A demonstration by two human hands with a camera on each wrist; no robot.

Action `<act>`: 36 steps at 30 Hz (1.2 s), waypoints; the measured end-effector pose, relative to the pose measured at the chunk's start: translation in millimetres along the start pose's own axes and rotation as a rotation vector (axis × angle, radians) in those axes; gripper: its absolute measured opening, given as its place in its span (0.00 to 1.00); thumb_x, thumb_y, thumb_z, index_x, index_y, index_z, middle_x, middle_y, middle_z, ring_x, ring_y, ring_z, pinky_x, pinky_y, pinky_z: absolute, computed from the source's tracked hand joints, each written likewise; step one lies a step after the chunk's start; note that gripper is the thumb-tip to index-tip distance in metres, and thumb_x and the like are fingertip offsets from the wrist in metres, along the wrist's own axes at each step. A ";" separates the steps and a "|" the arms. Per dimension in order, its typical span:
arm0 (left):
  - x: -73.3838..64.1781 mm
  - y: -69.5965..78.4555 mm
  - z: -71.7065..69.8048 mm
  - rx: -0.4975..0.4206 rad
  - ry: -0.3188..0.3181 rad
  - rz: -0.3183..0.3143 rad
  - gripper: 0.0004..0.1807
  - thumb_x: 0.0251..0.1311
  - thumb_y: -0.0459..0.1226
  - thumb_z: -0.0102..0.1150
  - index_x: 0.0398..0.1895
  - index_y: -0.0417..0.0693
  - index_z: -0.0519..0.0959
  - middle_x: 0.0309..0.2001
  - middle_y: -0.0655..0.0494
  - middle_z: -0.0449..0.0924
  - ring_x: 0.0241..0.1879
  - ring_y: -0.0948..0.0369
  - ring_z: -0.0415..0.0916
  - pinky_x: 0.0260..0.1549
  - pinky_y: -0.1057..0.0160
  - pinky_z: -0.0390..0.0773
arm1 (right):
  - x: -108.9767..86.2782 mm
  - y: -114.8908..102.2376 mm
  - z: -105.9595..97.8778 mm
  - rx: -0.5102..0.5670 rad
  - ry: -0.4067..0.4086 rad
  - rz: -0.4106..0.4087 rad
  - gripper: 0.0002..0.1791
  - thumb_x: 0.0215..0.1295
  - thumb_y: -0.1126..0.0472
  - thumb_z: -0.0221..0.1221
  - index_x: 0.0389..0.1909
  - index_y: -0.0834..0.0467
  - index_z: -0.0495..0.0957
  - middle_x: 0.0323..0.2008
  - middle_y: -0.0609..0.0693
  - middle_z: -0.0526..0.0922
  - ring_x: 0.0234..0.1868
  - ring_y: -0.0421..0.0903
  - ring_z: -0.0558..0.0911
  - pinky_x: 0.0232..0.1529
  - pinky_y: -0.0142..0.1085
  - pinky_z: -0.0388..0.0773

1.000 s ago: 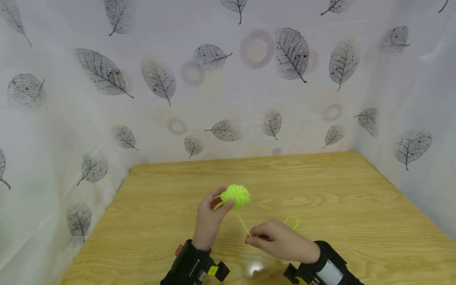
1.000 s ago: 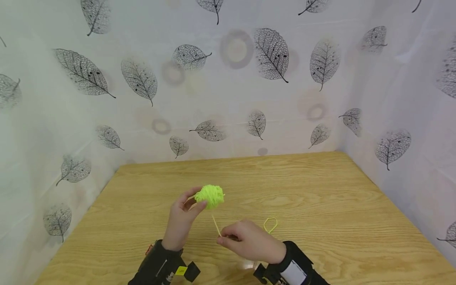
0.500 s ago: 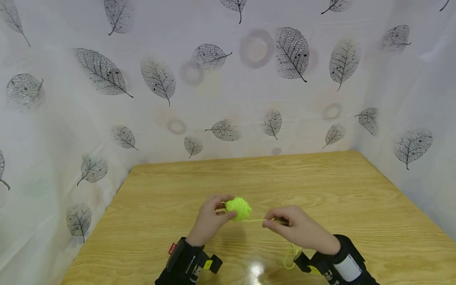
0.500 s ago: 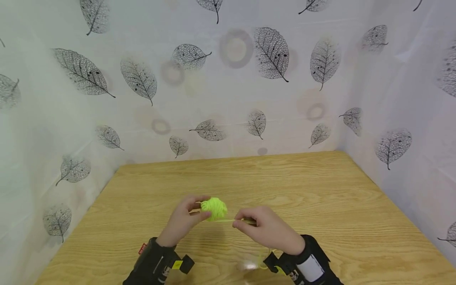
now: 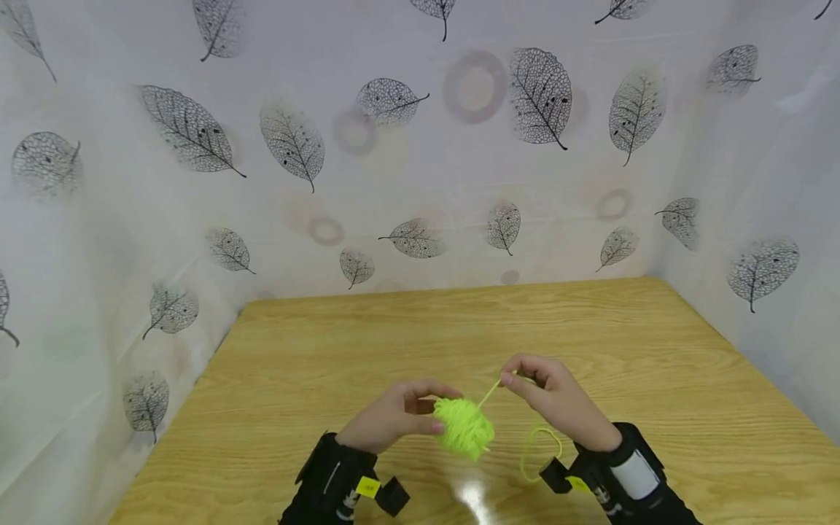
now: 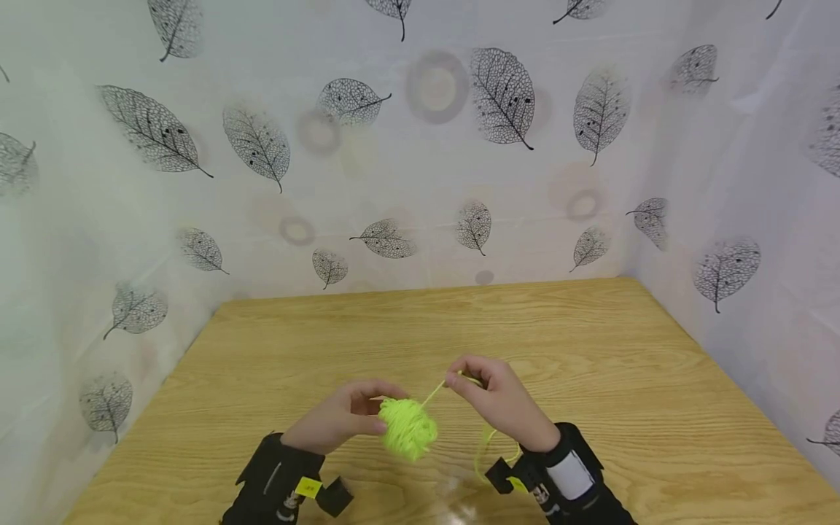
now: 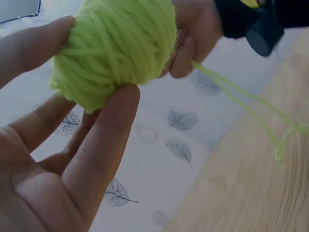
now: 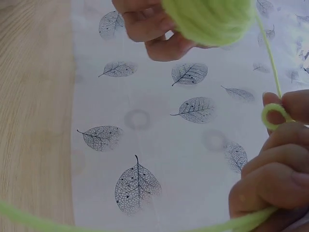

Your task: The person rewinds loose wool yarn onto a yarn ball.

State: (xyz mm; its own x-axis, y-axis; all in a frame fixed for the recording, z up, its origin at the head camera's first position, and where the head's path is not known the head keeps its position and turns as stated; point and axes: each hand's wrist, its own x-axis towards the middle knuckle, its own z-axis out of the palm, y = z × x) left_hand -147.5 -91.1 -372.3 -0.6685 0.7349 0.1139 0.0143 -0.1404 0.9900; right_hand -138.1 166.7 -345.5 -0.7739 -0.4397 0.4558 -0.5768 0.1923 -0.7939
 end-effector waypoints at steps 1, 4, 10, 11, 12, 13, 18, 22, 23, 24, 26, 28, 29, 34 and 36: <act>-0.8 0.1 -0.3 -0.049 -0.027 0.024 0.22 0.57 0.34 0.59 0.55 0.36 0.71 0.50 0.53 0.75 0.43 0.61 0.75 0.41 0.67 0.77 | 0.4 1.4 0.6 0.006 -0.002 0.001 0.07 0.66 0.72 0.50 0.33 0.61 0.76 0.13 0.49 0.60 0.12 0.40 0.57 0.15 0.37 0.61; -2.6 1.7 0.0 -0.179 -0.085 0.073 0.20 0.58 0.37 0.59 0.55 0.46 0.73 0.48 0.57 0.76 0.43 0.63 0.75 0.43 0.67 0.76 | 1.6 5.3 3.1 0.017 -0.019 0.002 0.07 0.66 0.72 0.50 0.34 0.61 0.76 0.15 0.48 0.63 0.12 0.40 0.57 0.16 0.37 0.62; -4.3 6.7 2.3 -0.379 -0.092 0.151 0.16 0.62 0.37 0.55 0.53 0.54 0.75 0.48 0.58 0.75 0.44 0.65 0.73 0.43 0.70 0.75 | 3.4 11.0 9.5 -0.032 -0.070 0.012 0.07 0.67 0.69 0.50 0.35 0.58 0.77 0.21 0.44 0.69 0.14 0.37 0.59 0.16 0.31 0.63; -4.5 7.4 2.6 -0.412 -0.086 0.165 0.16 0.62 0.37 0.54 0.53 0.53 0.75 0.49 0.58 0.74 0.45 0.64 0.73 0.44 0.70 0.75 | 3.9 11.7 10.3 -0.042 -0.077 0.015 0.07 0.67 0.69 0.50 0.35 0.58 0.77 0.19 0.43 0.68 0.13 0.35 0.58 0.14 0.29 0.62; -4.7 8.1 2.9 -0.444 -0.076 0.177 0.15 0.63 0.36 0.54 0.53 0.52 0.75 0.48 0.58 0.74 0.45 0.65 0.73 0.44 0.70 0.75 | 4.2 12.1 11.0 -0.048 -0.084 0.019 0.07 0.67 0.68 0.50 0.35 0.57 0.77 0.18 0.42 0.67 0.13 0.34 0.58 0.14 0.28 0.61; -4.9 8.5 3.1 -0.474 -0.066 0.188 0.15 0.63 0.36 0.53 0.53 0.51 0.74 0.49 0.57 0.75 0.45 0.64 0.73 0.44 0.71 0.75 | 4.5 12.6 11.5 -0.052 -0.091 0.019 0.07 0.67 0.68 0.51 0.35 0.56 0.77 0.17 0.42 0.66 0.13 0.34 0.58 0.13 0.27 0.61; -6.6 12.0 2.6 -0.567 -0.022 0.264 0.15 0.67 0.31 0.44 0.55 0.47 0.71 0.50 0.54 0.74 0.48 0.63 0.73 0.49 0.69 0.73 | 5.9 17.3 13.8 -0.049 -0.120 0.001 0.07 0.67 0.67 0.51 0.36 0.56 0.77 0.17 0.43 0.66 0.12 0.35 0.58 0.14 0.26 0.60; -9.8 17.1 0.2 -0.626 0.050 0.306 0.16 0.68 0.31 0.39 0.57 0.44 0.69 0.52 0.52 0.72 0.50 0.60 0.72 0.52 0.68 0.71 | 6.3 23.0 16.3 -0.063 -0.145 -0.005 0.07 0.67 0.67 0.51 0.36 0.56 0.78 0.17 0.42 0.65 0.13 0.34 0.58 0.15 0.25 0.59; -10.7 18.9 -0.6 -0.641 0.072 0.317 0.16 0.68 0.31 0.39 0.57 0.44 0.69 0.52 0.51 0.72 0.50 0.60 0.72 0.52 0.67 0.71 | 6.4 24.1 16.9 -0.070 -0.154 -0.005 0.07 0.67 0.66 0.51 0.36 0.56 0.78 0.17 0.41 0.65 0.14 0.34 0.58 0.15 0.24 0.59; -11.5 20.5 -1.5 -0.652 0.093 0.328 0.17 0.69 0.30 0.39 0.57 0.44 0.69 0.52 0.50 0.72 0.50 0.59 0.72 0.52 0.67 0.71 | 6.4 24.9 17.5 -0.076 -0.164 -0.001 0.07 0.68 0.66 0.51 0.36 0.56 0.78 0.17 0.40 0.65 0.14 0.33 0.58 0.15 0.24 0.59; -12.9 23.9 -3.6 -0.674 0.132 0.350 0.17 0.69 0.30 0.38 0.58 0.43 0.69 0.52 0.50 0.72 0.50 0.59 0.72 0.53 0.67 0.70 | 6.4 26.1 18.7 -0.093 -0.185 0.006 0.07 0.68 0.64 0.51 0.35 0.56 0.78 0.16 0.39 0.63 0.14 0.32 0.58 0.16 0.23 0.58; -14.7 27.3 -5.4 -0.692 0.177 0.365 0.17 0.69 0.30 0.37 0.57 0.43 0.69 0.52 0.50 0.72 0.50 0.59 0.72 0.52 0.67 0.71 | 6.3 26.5 19.4 -0.113 -0.211 0.024 0.06 0.68 0.62 0.51 0.34 0.55 0.77 0.17 0.39 0.62 0.15 0.31 0.58 0.17 0.23 0.58; -15.7 28.6 -6.4 -0.699 0.198 0.372 0.17 0.70 0.30 0.37 0.57 0.43 0.69 0.52 0.50 0.72 0.51 0.59 0.72 0.52 0.67 0.71 | 6.3 26.8 19.6 -0.121 -0.227 0.040 0.07 0.68 0.61 0.51 0.34 0.55 0.77 0.17 0.39 0.62 0.15 0.31 0.58 0.17 0.23 0.58; -20.8 33.9 -11.7 -0.740 0.285 0.392 0.17 0.71 0.30 0.33 0.57 0.44 0.70 0.52 0.49 0.72 0.51 0.58 0.72 0.52 0.67 0.71 | 5.9 29.3 17.5 -0.131 -0.321 0.146 0.08 0.68 0.58 0.52 0.30 0.55 0.76 0.16 0.40 0.60 0.14 0.32 0.57 0.16 0.24 0.56; -22.2 35.4 -13.8 -0.749 0.304 0.407 0.17 0.71 0.30 0.33 0.57 0.44 0.70 0.52 0.49 0.71 0.51 0.58 0.72 0.53 0.67 0.70 | 5.6 31.8 13.9 -0.135 -0.359 0.191 0.10 0.67 0.57 0.52 0.27 0.54 0.74 0.15 0.40 0.59 0.13 0.32 0.56 0.15 0.25 0.56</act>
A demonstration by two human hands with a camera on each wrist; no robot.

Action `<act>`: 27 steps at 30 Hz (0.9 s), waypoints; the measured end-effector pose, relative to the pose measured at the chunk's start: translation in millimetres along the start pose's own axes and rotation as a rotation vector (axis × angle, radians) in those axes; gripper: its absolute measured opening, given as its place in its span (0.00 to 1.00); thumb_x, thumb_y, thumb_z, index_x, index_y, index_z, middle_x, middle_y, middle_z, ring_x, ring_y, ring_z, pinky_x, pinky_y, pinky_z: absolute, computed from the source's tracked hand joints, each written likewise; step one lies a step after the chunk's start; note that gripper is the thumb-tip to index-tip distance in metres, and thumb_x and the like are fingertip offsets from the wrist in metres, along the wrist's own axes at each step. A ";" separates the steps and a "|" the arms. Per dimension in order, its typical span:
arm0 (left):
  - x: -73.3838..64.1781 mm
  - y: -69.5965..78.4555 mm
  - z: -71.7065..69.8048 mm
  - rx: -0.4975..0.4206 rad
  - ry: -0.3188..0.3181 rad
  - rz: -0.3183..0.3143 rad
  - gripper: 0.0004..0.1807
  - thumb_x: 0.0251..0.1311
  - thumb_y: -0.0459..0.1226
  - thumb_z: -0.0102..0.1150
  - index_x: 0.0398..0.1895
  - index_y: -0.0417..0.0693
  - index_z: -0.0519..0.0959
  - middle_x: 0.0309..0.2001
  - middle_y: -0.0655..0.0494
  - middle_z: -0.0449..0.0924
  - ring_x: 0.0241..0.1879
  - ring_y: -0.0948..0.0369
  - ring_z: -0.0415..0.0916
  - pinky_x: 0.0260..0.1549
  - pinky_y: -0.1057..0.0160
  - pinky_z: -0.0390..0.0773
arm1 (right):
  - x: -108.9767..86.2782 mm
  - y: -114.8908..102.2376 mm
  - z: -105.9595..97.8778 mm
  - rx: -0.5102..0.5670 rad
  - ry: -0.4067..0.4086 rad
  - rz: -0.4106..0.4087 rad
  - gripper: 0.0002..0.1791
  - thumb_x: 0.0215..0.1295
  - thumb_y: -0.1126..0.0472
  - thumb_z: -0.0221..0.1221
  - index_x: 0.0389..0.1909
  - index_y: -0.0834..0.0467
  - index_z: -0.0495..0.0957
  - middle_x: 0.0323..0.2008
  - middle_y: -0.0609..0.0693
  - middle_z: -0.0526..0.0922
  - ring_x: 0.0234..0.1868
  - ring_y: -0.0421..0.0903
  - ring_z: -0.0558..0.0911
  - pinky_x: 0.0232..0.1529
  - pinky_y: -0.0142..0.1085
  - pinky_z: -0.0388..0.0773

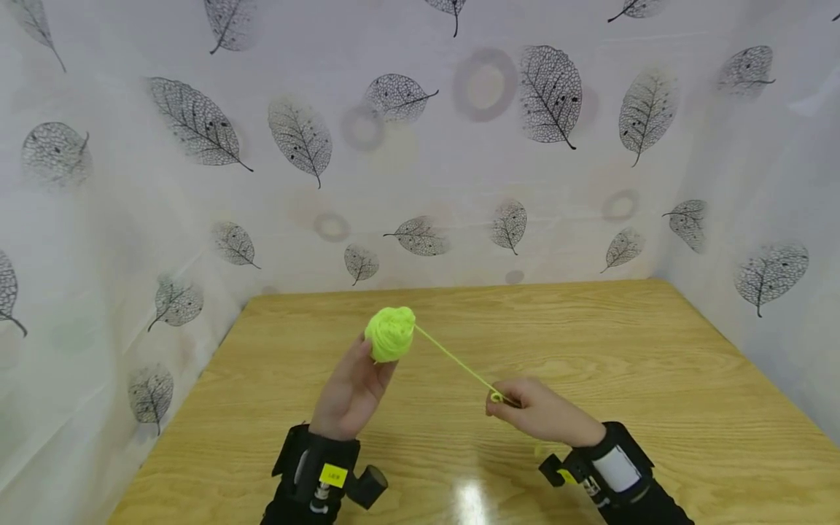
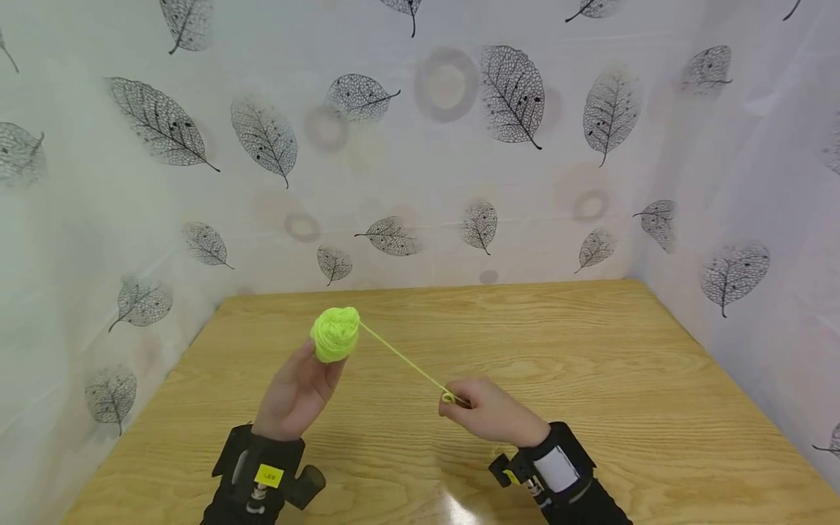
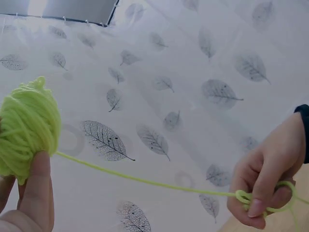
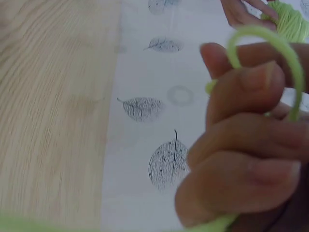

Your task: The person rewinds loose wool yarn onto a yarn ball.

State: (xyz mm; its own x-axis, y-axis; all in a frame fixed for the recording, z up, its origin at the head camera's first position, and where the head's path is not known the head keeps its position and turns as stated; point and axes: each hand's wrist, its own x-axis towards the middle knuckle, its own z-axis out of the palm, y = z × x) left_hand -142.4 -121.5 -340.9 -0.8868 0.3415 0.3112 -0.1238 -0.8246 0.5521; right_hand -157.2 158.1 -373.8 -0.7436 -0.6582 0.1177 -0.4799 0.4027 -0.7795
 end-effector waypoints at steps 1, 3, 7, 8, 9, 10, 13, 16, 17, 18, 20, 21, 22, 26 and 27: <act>0.0 1.4 -0.3 -0.009 0.008 0.008 0.17 0.71 0.30 0.33 0.57 0.44 0.70 0.52 0.49 0.71 0.51 0.58 0.72 0.53 0.67 0.70 | -0.8 2.2 -2.3 -0.006 -0.017 0.025 0.11 0.67 0.56 0.52 0.26 0.55 0.73 0.15 0.40 0.59 0.13 0.33 0.56 0.15 0.25 0.56; -0.1 3.8 -1.2 -0.023 0.016 0.023 0.17 0.71 0.30 0.33 0.57 0.43 0.70 0.52 0.49 0.71 0.50 0.58 0.72 0.53 0.67 0.70 | -3.6 7.7 -8.6 -0.039 -0.039 0.073 0.13 0.67 0.54 0.52 0.25 0.56 0.72 0.15 0.40 0.60 0.13 0.34 0.57 0.15 0.26 0.57; -0.5 7.2 -2.6 -0.057 0.023 0.042 0.18 0.71 0.29 0.34 0.58 0.42 0.69 0.52 0.48 0.70 0.50 0.57 0.72 0.53 0.66 0.70 | -11.6 21.8 -27.0 -0.110 -0.024 0.161 0.14 0.67 0.53 0.52 0.28 0.60 0.73 0.16 0.43 0.64 0.14 0.36 0.60 0.17 0.29 0.59; -0.5 7.5 -2.8 -0.057 0.025 0.043 0.18 0.70 0.29 0.34 0.58 0.42 0.69 0.52 0.47 0.70 0.50 0.57 0.72 0.53 0.66 0.70 | -13.6 25.7 -32.0 -0.125 -0.009 0.183 0.14 0.67 0.54 0.52 0.28 0.60 0.73 0.17 0.44 0.65 0.14 0.37 0.61 0.17 0.29 0.59; -0.5 7.7 -2.8 -0.052 0.028 0.042 0.18 0.70 0.29 0.34 0.58 0.42 0.69 0.52 0.48 0.70 0.50 0.57 0.72 0.53 0.66 0.70 | -15.5 29.5 -36.9 -0.144 0.009 0.206 0.13 0.68 0.55 0.52 0.29 0.61 0.73 0.17 0.44 0.66 0.15 0.38 0.62 0.17 0.30 0.60; -0.4 7.8 -2.5 -0.048 0.033 0.040 0.17 0.70 0.29 0.34 0.57 0.42 0.69 0.51 0.48 0.70 0.50 0.57 0.72 0.53 0.66 0.70 | -17.7 33.1 -41.5 -0.163 0.028 0.231 0.12 0.68 0.56 0.52 0.30 0.61 0.73 0.17 0.45 0.68 0.16 0.38 0.64 0.17 0.30 0.62; 0.3 6.8 -1.7 -0.012 0.052 0.036 0.17 0.70 0.29 0.35 0.56 0.42 0.70 0.51 0.48 0.71 0.50 0.57 0.72 0.52 0.66 0.71 | -23.9 42.0 -52.9 -0.233 0.086 0.297 0.09 0.66 0.60 0.52 0.31 0.63 0.74 0.19 0.48 0.72 0.19 0.41 0.68 0.19 0.34 0.67; 1.2 4.1 0.2 0.042 0.076 0.037 0.16 0.69 0.28 0.36 0.53 0.42 0.72 0.50 0.49 0.71 0.49 0.57 0.73 0.51 0.66 0.72 | -29.9 47.1 -59.9 -0.310 0.121 0.339 0.08 0.63 0.62 0.55 0.36 0.65 0.76 0.25 0.51 0.76 0.25 0.45 0.73 0.23 0.39 0.73; 1.5 3.0 0.8 0.066 0.084 0.037 0.15 0.69 0.27 0.37 0.52 0.43 0.72 0.50 0.49 0.71 0.48 0.57 0.73 0.51 0.67 0.72 | -31.3 47.8 -61.1 -0.323 0.126 0.347 0.09 0.62 0.63 0.55 0.38 0.66 0.76 0.27 0.52 0.77 0.27 0.46 0.74 0.25 0.41 0.75; 1.8 1.7 1.6 0.087 0.093 0.036 0.15 0.69 0.27 0.37 0.51 0.43 0.73 0.49 0.49 0.71 0.48 0.58 0.73 0.50 0.67 0.73 | -32.3 47.8 -61.8 -0.327 0.125 0.354 0.11 0.61 0.63 0.56 0.41 0.67 0.76 0.30 0.54 0.78 0.30 0.49 0.75 0.28 0.43 0.76; 2.3 -1.4 3.2 0.134 0.117 0.032 0.15 0.68 0.26 0.38 0.50 0.44 0.73 0.49 0.50 0.71 0.46 0.59 0.74 0.49 0.67 0.74 | -32.5 46.6 -62.0 -0.340 0.120 0.345 0.17 0.59 0.64 0.58 0.46 0.69 0.74 0.37 0.60 0.79 0.37 0.55 0.77 0.34 0.48 0.77; 2.6 -3.2 4.4 0.158 0.136 0.029 0.15 0.68 0.26 0.39 0.49 0.45 0.74 0.49 0.50 0.70 0.46 0.59 0.74 0.48 0.67 0.74 | -31.8 44.9 -60.8 -0.337 0.121 0.345 0.19 0.58 0.64 0.58 0.49 0.70 0.73 0.41 0.64 0.78 0.40 0.58 0.76 0.37 0.51 0.77; 2.9 -5.2 5.7 0.185 0.154 0.023 0.15 0.67 0.26 0.40 0.49 0.46 0.74 0.49 0.50 0.70 0.45 0.60 0.74 0.48 0.68 0.74 | -30.5 42.6 -59.2 -0.348 0.121 0.337 0.21 0.58 0.64 0.58 0.51 0.70 0.72 0.44 0.66 0.77 0.42 0.61 0.75 0.39 0.53 0.77; 3.2 -14.1 11.4 0.274 0.207 -0.023 0.15 0.65 0.25 0.44 0.49 0.48 0.73 0.50 0.51 0.70 0.45 0.60 0.74 0.48 0.67 0.75 | -22.1 27.5 -46.6 -0.408 0.169 0.284 0.25 0.59 0.64 0.58 0.56 0.70 0.68 0.52 0.71 0.70 0.50 0.68 0.70 0.45 0.59 0.72; 3.2 -16.5 13.3 0.287 0.216 -0.039 0.15 0.64 0.25 0.44 0.49 0.48 0.73 0.50 0.50 0.70 0.45 0.60 0.75 0.48 0.67 0.75 | -19.3 22.7 -41.6 -0.407 0.188 0.260 0.25 0.60 0.64 0.57 0.57 0.70 0.67 0.54 0.71 0.69 0.52 0.68 0.69 0.47 0.60 0.71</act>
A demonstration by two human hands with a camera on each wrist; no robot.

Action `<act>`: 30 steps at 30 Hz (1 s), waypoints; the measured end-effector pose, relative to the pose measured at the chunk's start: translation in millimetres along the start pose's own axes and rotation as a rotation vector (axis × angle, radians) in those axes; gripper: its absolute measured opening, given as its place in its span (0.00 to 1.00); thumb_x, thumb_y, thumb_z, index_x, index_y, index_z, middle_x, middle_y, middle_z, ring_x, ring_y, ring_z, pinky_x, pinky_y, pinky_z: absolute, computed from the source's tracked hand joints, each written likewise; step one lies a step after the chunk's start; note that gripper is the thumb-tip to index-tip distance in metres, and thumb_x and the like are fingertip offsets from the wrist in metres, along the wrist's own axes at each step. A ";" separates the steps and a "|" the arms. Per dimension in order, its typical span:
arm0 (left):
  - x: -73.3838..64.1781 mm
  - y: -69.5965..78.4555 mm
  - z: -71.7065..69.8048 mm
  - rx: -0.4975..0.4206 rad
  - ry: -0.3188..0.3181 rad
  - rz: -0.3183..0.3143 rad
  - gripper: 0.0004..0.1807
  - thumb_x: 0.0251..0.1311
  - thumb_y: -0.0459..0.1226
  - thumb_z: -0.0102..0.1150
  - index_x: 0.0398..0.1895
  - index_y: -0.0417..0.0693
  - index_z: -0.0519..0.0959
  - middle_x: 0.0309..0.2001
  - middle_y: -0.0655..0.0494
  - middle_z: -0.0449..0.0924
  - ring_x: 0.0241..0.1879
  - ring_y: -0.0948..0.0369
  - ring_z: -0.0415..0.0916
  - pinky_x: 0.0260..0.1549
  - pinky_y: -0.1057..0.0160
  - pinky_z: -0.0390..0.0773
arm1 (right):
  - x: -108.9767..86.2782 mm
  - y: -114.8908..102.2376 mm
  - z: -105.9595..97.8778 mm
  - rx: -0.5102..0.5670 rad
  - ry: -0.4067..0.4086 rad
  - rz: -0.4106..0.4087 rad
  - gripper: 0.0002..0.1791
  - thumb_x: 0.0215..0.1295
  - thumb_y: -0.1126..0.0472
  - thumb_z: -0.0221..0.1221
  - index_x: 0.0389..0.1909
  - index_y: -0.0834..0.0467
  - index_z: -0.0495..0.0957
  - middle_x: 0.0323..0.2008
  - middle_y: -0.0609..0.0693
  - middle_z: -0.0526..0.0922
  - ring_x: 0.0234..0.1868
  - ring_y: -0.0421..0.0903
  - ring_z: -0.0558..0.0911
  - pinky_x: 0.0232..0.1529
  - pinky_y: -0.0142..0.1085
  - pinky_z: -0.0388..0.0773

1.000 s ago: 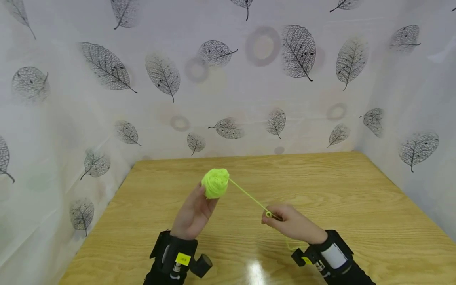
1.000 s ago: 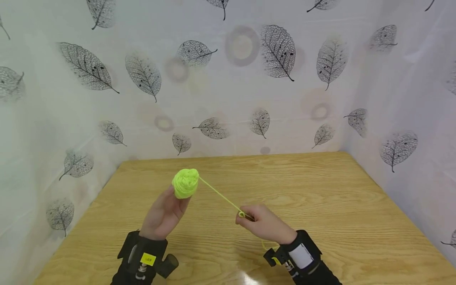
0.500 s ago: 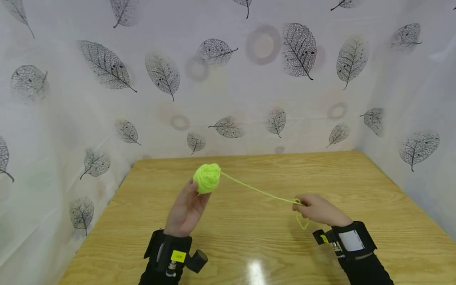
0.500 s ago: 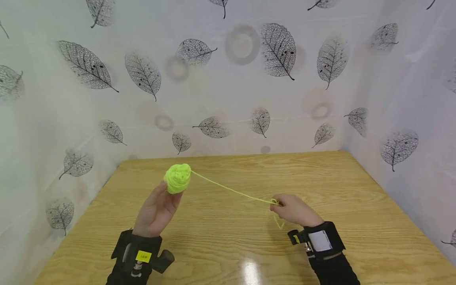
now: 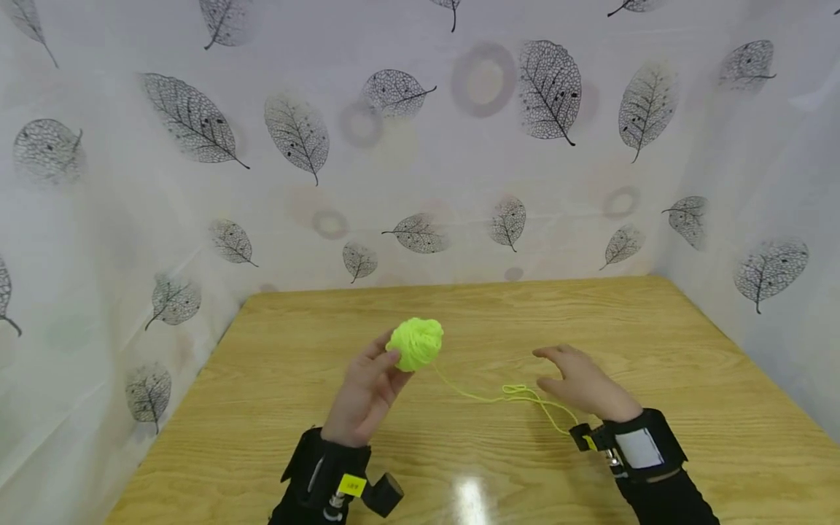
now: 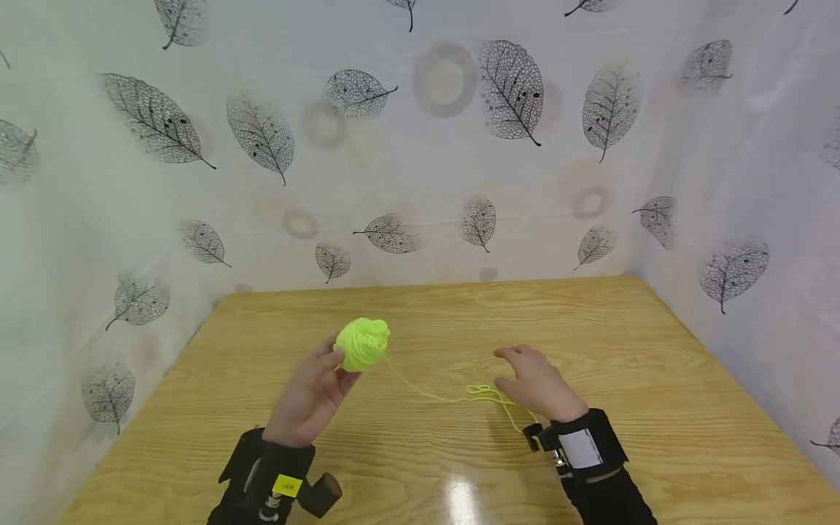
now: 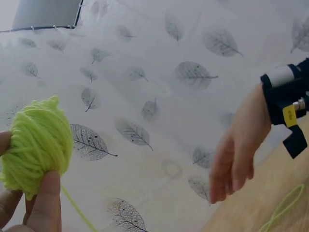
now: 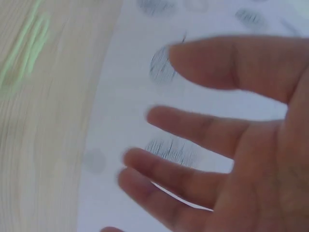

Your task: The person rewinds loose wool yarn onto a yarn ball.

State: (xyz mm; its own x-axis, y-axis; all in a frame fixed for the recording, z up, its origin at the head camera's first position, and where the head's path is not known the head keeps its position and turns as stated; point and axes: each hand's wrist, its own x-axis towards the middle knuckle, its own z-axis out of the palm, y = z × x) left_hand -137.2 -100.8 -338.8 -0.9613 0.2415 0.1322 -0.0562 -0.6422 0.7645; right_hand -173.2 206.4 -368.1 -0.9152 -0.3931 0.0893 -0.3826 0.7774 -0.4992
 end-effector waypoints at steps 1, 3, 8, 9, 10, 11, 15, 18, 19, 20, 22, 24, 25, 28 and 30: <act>-0.6 -1.7 2.0 0.011 -0.002 -0.015 0.15 0.64 0.25 0.44 0.49 0.48 0.73 0.50 0.50 0.71 0.45 0.60 0.75 0.48 0.67 0.75 | 0.8 -6.9 3.1 0.011 0.021 -0.031 0.26 0.61 0.64 0.57 0.59 0.69 0.66 0.55 0.71 0.68 0.53 0.68 0.68 0.49 0.61 0.70; -1.7 -4.7 5.9 0.018 -0.013 -0.047 0.15 0.63 0.25 0.45 0.49 0.48 0.73 0.49 0.51 0.71 0.45 0.60 0.75 0.48 0.67 0.75 | 2.0 -21.0 10.9 0.075 0.063 -0.110 0.28 0.62 0.64 0.57 0.62 0.68 0.62 0.59 0.70 0.65 0.57 0.68 0.64 0.52 0.62 0.66; -5.2 -11.0 14.7 0.039 -0.066 -0.096 0.14 0.63 0.26 0.46 0.49 0.47 0.73 0.49 0.52 0.71 0.46 0.61 0.74 0.48 0.67 0.74 | 4.3 -52.4 36.4 0.343 0.102 -0.333 0.34 0.64 0.63 0.56 0.68 0.64 0.53 0.65 0.66 0.60 0.63 0.63 0.60 0.55 0.63 0.61; -5.7 -12.2 16.0 0.048 -0.073 -0.101 0.14 0.64 0.26 0.47 0.50 0.48 0.72 0.49 0.52 0.71 0.46 0.61 0.74 0.48 0.67 0.74 | 4.5 -57.6 41.1 0.414 0.087 -0.371 0.35 0.64 0.63 0.56 0.68 0.64 0.52 0.65 0.66 0.59 0.63 0.62 0.60 0.56 0.63 0.61; -6.2 -13.3 17.2 0.056 -0.075 -0.105 0.14 0.63 0.26 0.47 0.49 0.48 0.73 0.49 0.53 0.71 0.46 0.62 0.74 0.48 0.67 0.74 | 4.4 -62.3 45.1 0.486 0.062 -0.396 0.35 0.65 0.63 0.55 0.69 0.62 0.51 0.65 0.65 0.60 0.63 0.60 0.61 0.55 0.63 0.61; -6.8 -14.3 18.4 0.069 -0.073 -0.108 0.14 0.63 0.26 0.47 0.50 0.48 0.73 0.49 0.53 0.71 0.46 0.62 0.74 0.48 0.67 0.74 | 4.0 -66.5 48.5 0.551 0.033 -0.410 0.34 0.66 0.64 0.54 0.69 0.61 0.51 0.65 0.64 0.61 0.62 0.58 0.63 0.55 0.62 0.63; -8.3 -16.6 22.9 0.138 -0.019 -0.102 0.15 0.62 0.26 0.49 0.50 0.46 0.72 0.50 0.52 0.71 0.46 0.61 0.73 0.48 0.66 0.74 | 1.1 -77.3 57.1 0.737 -0.061 -0.453 0.24 0.69 0.68 0.48 0.64 0.64 0.57 0.50 0.64 0.74 0.49 0.53 0.76 0.47 0.55 0.74; -9.1 -16.8 25.7 0.198 0.037 -0.076 0.17 0.60 0.26 0.50 0.53 0.40 0.69 0.52 0.50 0.68 0.47 0.60 0.73 0.49 0.64 0.74 | -0.1 -81.2 60.2 0.749 -0.075 -0.498 0.14 0.69 0.72 0.45 0.54 0.68 0.66 0.31 0.62 0.77 0.29 0.49 0.79 0.31 0.44 0.82; -9.3 -16.9 26.1 0.225 0.051 -0.062 0.18 0.60 0.26 0.50 0.54 0.38 0.68 0.53 0.49 0.68 0.48 0.60 0.73 0.49 0.64 0.74 | 0.0 -82.3 61.0 0.740 -0.078 -0.511 0.11 0.69 0.73 0.44 0.49 0.68 0.70 0.28 0.60 0.77 0.24 0.47 0.77 0.28 0.41 0.82; -9.5 -17.0 26.4 0.251 0.063 -0.048 0.19 0.60 0.27 0.51 0.56 0.36 0.67 0.53 0.48 0.67 0.48 0.60 0.73 0.50 0.63 0.73 | 0.3 -83.4 61.8 0.723 -0.073 -0.528 0.08 0.69 0.74 0.44 0.42 0.67 0.72 0.24 0.59 0.76 0.23 0.45 0.77 0.26 0.39 0.81; -9.4 -17.7 26.5 0.307 0.086 -0.012 0.21 0.60 0.27 0.52 0.57 0.33 0.65 0.53 0.47 0.67 0.48 0.59 0.72 0.50 0.62 0.72 | 0.3 -85.5 62.9 0.670 -0.065 -0.555 0.10 0.68 0.74 0.45 0.29 0.64 0.72 0.18 0.55 0.75 0.18 0.39 0.74 0.24 0.35 0.79; -8.5 -19.5 25.4 0.358 0.105 0.023 0.23 0.59 0.28 0.54 0.58 0.32 0.64 0.52 0.46 0.67 0.47 0.59 0.72 0.49 0.62 0.72 | -0.8 -87.6 63.0 0.621 -0.064 -0.570 0.15 0.68 0.73 0.47 0.20 0.61 0.66 0.16 0.53 0.74 0.16 0.34 0.69 0.25 0.32 0.77; -8.1 -20.7 24.9 0.385 0.115 0.039 0.23 0.59 0.28 0.55 0.58 0.32 0.64 0.52 0.46 0.67 0.47 0.58 0.72 0.48 0.62 0.72 | -1.6 -88.8 62.5 0.597 -0.068 -0.579 0.18 0.68 0.72 0.47 0.17 0.60 0.62 0.16 0.52 0.74 0.17 0.32 0.69 0.27 0.32 0.76; -6.3 -25.3 22.7 0.454 0.145 0.086 0.24 0.57 0.30 0.58 0.57 0.34 0.67 0.52 0.45 0.68 0.47 0.56 0.71 0.45 0.65 0.73 | -7.1 -91.2 57.3 0.522 -0.086 -0.576 0.17 0.68 0.69 0.49 0.17 0.57 0.66 0.21 0.52 0.80 0.15 0.28 0.60 0.22 0.26 0.69; -5.3 -28.5 21.7 0.501 0.154 0.117 0.24 0.55 0.30 0.60 0.56 0.34 0.68 0.52 0.43 0.68 0.47 0.55 0.71 0.45 0.65 0.75 | -10.2 -92.1 54.0 0.485 -0.091 -0.592 0.14 0.68 0.68 0.49 0.21 0.56 0.72 0.21 0.50 0.79 0.16 0.27 0.59 0.21 0.23 0.67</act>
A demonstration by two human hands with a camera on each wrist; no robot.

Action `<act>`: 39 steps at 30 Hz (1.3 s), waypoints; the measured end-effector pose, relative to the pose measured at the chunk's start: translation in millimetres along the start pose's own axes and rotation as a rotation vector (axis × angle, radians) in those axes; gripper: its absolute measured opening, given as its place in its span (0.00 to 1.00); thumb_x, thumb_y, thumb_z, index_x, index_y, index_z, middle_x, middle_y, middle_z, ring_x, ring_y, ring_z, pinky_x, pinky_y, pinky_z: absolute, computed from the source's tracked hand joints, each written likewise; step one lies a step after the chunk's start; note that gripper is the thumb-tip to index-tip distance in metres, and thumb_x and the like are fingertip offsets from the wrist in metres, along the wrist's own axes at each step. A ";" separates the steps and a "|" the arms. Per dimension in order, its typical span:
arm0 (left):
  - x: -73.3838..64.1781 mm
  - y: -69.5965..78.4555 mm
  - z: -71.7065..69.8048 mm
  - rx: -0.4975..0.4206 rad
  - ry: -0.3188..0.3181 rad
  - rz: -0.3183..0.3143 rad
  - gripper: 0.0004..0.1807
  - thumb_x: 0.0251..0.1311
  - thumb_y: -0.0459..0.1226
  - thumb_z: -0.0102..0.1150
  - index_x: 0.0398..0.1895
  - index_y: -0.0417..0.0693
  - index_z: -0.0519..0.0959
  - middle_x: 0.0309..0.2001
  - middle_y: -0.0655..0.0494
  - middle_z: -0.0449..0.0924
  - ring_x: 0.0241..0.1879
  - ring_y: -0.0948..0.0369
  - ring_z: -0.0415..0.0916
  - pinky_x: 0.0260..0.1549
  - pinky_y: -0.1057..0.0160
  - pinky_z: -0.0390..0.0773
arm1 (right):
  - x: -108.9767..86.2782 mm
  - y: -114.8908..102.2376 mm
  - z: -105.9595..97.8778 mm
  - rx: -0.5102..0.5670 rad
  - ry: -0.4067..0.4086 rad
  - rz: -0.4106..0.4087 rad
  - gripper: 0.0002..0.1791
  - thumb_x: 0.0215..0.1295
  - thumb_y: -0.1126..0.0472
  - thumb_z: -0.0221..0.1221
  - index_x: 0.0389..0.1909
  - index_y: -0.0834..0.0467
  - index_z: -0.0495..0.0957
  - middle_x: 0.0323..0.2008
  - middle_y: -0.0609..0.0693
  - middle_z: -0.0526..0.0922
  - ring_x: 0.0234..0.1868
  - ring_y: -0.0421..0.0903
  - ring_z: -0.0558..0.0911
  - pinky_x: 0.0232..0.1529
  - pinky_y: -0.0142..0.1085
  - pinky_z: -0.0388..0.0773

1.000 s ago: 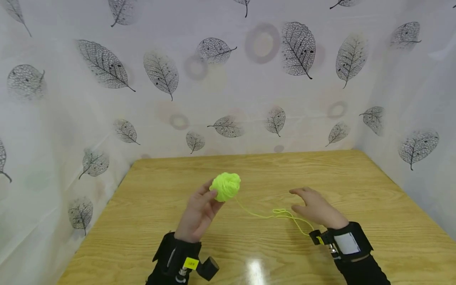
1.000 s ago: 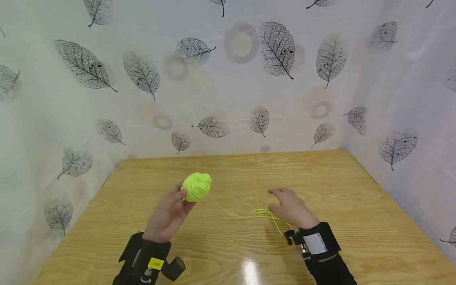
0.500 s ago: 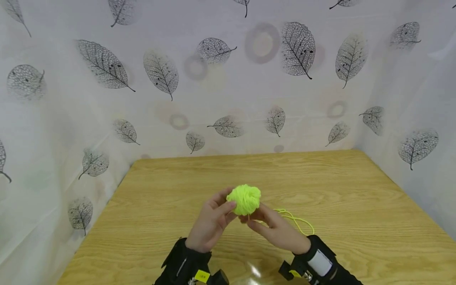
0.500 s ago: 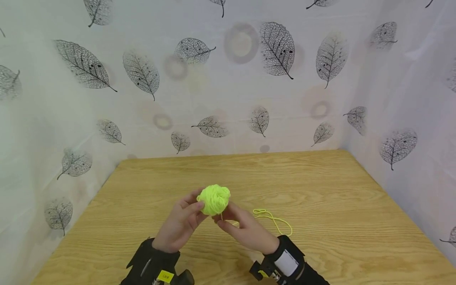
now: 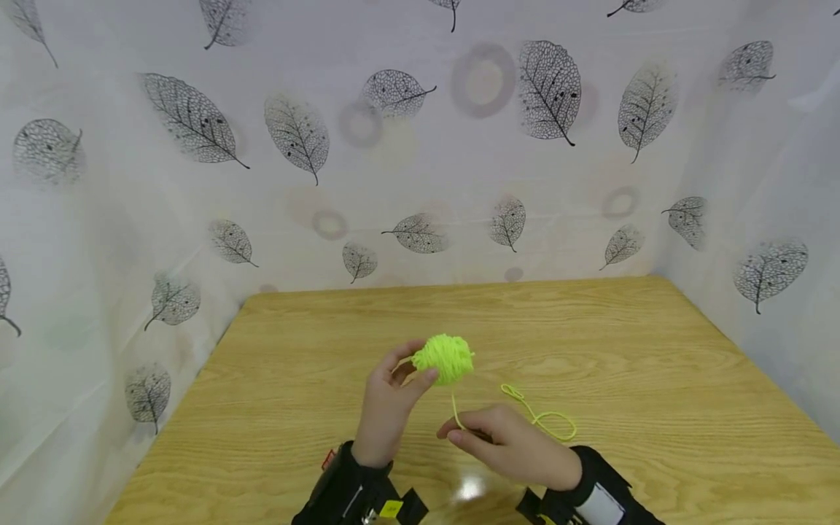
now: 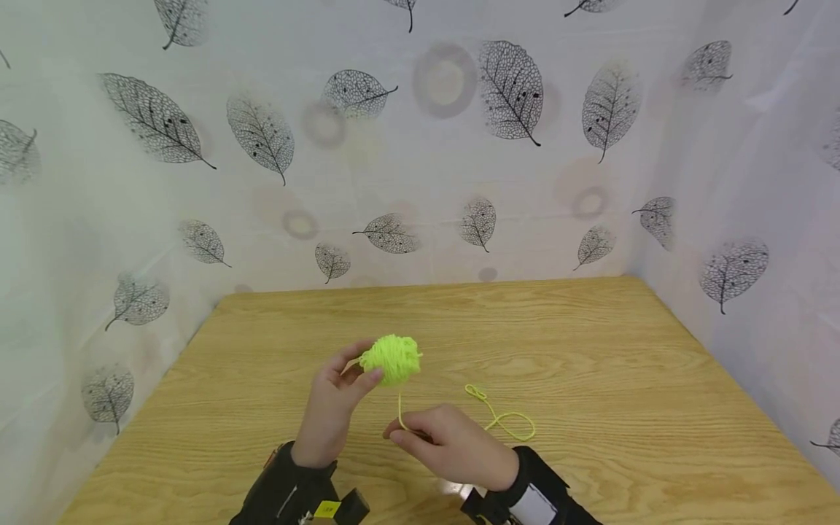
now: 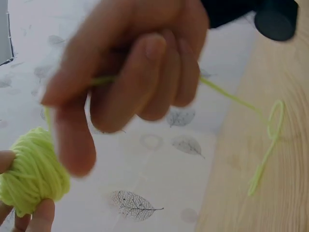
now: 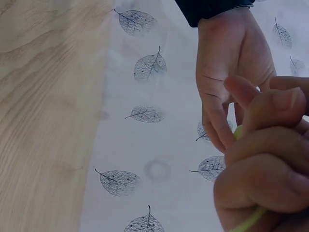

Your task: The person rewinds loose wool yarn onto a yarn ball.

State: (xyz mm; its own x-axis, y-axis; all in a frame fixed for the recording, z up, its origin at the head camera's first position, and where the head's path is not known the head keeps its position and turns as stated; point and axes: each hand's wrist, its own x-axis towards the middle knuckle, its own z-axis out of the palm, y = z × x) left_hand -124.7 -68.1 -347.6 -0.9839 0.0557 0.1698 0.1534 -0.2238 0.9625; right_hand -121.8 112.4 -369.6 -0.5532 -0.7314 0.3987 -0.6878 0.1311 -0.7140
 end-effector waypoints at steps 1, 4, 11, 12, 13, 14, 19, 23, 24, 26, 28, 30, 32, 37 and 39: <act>0.0 -1.3 0.4 0.030 0.003 0.017 0.24 0.55 0.31 0.61 0.55 0.35 0.69 0.53 0.42 0.68 0.48 0.54 0.71 0.45 0.64 0.75 | -1.1 -2.2 -1.4 -0.008 -0.010 -0.006 0.12 0.68 0.67 0.49 0.25 0.56 0.75 0.20 0.48 0.78 0.16 0.27 0.58 0.19 0.22 0.65; 0.1 -5.3 0.8 0.143 -0.018 0.078 0.23 0.54 0.33 0.63 0.53 0.37 0.71 0.53 0.42 0.68 0.49 0.52 0.70 0.45 0.62 0.76 | -3.2 -7.6 -5.1 -0.011 -0.029 -0.036 0.10 0.69 0.66 0.49 0.34 0.56 0.79 0.13 0.44 0.68 0.15 0.27 0.56 0.15 0.21 0.61; -1.4 -9.9 -1.7 0.349 -0.222 0.124 0.21 0.54 0.35 0.63 0.52 0.41 0.74 0.49 0.45 0.68 0.48 0.50 0.70 0.45 0.59 0.78 | -8.0 -21.2 -20.9 -0.006 0.002 0.014 0.10 0.68 0.67 0.49 0.36 0.57 0.79 0.10 0.43 0.62 0.12 0.28 0.55 0.12 0.22 0.60; -1.5 -9.9 -2.1 0.359 -0.259 0.108 0.21 0.54 0.35 0.63 0.53 0.42 0.74 0.49 0.46 0.68 0.47 0.51 0.70 0.44 0.59 0.78 | -8.6 -21.3 -23.5 0.003 0.016 0.016 0.10 0.68 0.68 0.49 0.37 0.57 0.79 0.10 0.44 0.61 0.11 0.29 0.55 0.12 0.23 0.60; -1.8 -9.5 -2.3 0.365 -0.297 0.086 0.21 0.55 0.35 0.62 0.53 0.43 0.74 0.49 0.47 0.68 0.47 0.51 0.70 0.44 0.59 0.78 | -9.3 -21.5 -26.2 0.017 0.031 0.021 0.10 0.68 0.69 0.48 0.37 0.58 0.79 0.10 0.45 0.61 0.11 0.30 0.55 0.11 0.24 0.59; -1.9 -9.2 -2.6 0.367 -0.335 0.062 0.21 0.55 0.35 0.62 0.53 0.43 0.74 0.50 0.48 0.69 0.47 0.52 0.70 0.44 0.59 0.78 | -9.8 -21.3 -28.9 0.028 0.046 0.025 0.10 0.68 0.70 0.48 0.36 0.59 0.78 0.10 0.46 0.61 0.10 0.32 0.56 0.11 0.24 0.59; -2.0 -6.1 -3.7 0.336 -0.483 -0.068 0.20 0.56 0.33 0.61 0.53 0.46 0.74 0.52 0.50 0.71 0.48 0.54 0.71 0.42 0.58 0.79 | -11.9 -18.1 -40.9 0.064 0.149 0.060 0.11 0.68 0.73 0.47 0.34 0.60 0.77 0.12 0.49 0.61 0.11 0.39 0.57 0.11 0.28 0.59; -1.5 -3.3 -5.8 0.248 -0.574 -0.130 0.20 0.57 0.31 0.60 0.54 0.42 0.74 0.55 0.48 0.71 0.46 0.56 0.72 0.38 0.62 0.77 | -12.8 -11.6 -46.7 0.076 0.229 0.128 0.12 0.69 0.72 0.46 0.32 0.60 0.76 0.12 0.50 0.59 0.12 0.41 0.57 0.10 0.35 0.58; -1.3 -2.8 -6.7 0.205 -0.597 -0.139 0.20 0.57 0.31 0.59 0.55 0.39 0.73 0.56 0.47 0.71 0.45 0.57 0.72 0.38 0.63 0.77 | -12.7 -9.7 -47.2 0.081 0.243 0.147 0.11 0.69 0.71 0.46 0.32 0.60 0.76 0.12 0.50 0.59 0.12 0.41 0.57 0.10 0.37 0.58; -0.8 -2.1 -8.6 0.087 -0.640 -0.168 0.23 0.58 0.31 0.58 0.57 0.34 0.69 0.55 0.46 0.70 0.44 0.58 0.72 0.39 0.65 0.76 | -11.8 -5.2 -46.9 0.089 0.260 0.182 0.11 0.70 0.69 0.46 0.33 0.60 0.76 0.13 0.47 0.59 0.12 0.40 0.57 0.11 0.37 0.59; -0.4 -1.7 -11.2 -0.041 -0.664 -0.188 0.24 0.59 0.33 0.58 0.57 0.33 0.68 0.54 0.48 0.71 0.44 0.60 0.73 0.40 0.66 0.76 | -10.2 -0.7 -45.2 0.117 0.257 0.204 0.11 0.71 0.66 0.45 0.33 0.60 0.77 0.15 0.45 0.62 0.15 0.39 0.60 0.14 0.35 0.61; 0.0 -1.3 -13.8 -0.150 -0.667 -0.187 0.22 0.59 0.34 0.57 0.57 0.36 0.69 0.52 0.51 0.72 0.44 0.61 0.74 0.41 0.67 0.76 | -8.0 4.1 -42.6 0.157 0.233 0.202 0.12 0.72 0.65 0.45 0.34 0.61 0.77 0.19 0.45 0.68 0.19 0.38 0.66 0.18 0.33 0.67; 0.6 -0.6 -15.6 -0.222 -0.633 -0.177 0.19 0.60 0.35 0.57 0.55 0.43 0.72 0.50 0.55 0.72 0.44 0.62 0.74 0.43 0.66 0.76 | -6.7 8.4 -39.5 0.185 0.202 0.203 0.12 0.72 0.65 0.44 0.36 0.61 0.76 0.23 0.46 0.72 0.23 0.38 0.68 0.23 0.32 0.69; 2.3 2.8 -15.2 -0.255 -0.419 -0.150 0.16 0.61 0.31 0.53 0.52 0.49 0.72 0.50 0.54 0.70 0.44 0.63 0.73 0.44 0.67 0.75 | -4.8 14.9 -29.9 0.125 0.113 0.261 0.12 0.72 0.65 0.44 0.42 0.63 0.76 0.19 0.44 0.68 0.17 0.34 0.63 0.20 0.28 0.64; 2.4 3.7 -13.6 -0.224 -0.320 -0.136 0.18 0.61 0.29 0.52 0.55 0.43 0.69 0.51 0.52 0.69 0.44 0.62 0.72 0.44 0.66 0.75 | -3.8 15.2 -25.6 0.065 0.061 0.303 0.13 0.72 0.61 0.45 0.41 0.61 0.78 0.15 0.41 0.63 0.13 0.33 0.58 0.17 0.26 0.60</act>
State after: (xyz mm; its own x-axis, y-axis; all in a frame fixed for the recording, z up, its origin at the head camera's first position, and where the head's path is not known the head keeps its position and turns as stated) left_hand -127.7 -82.0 -346.5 -0.9104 0.3909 0.1355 -0.0343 -0.3976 0.9169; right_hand -142.2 134.2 -367.2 -0.7570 -0.6237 0.1950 -0.4572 0.2923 -0.8400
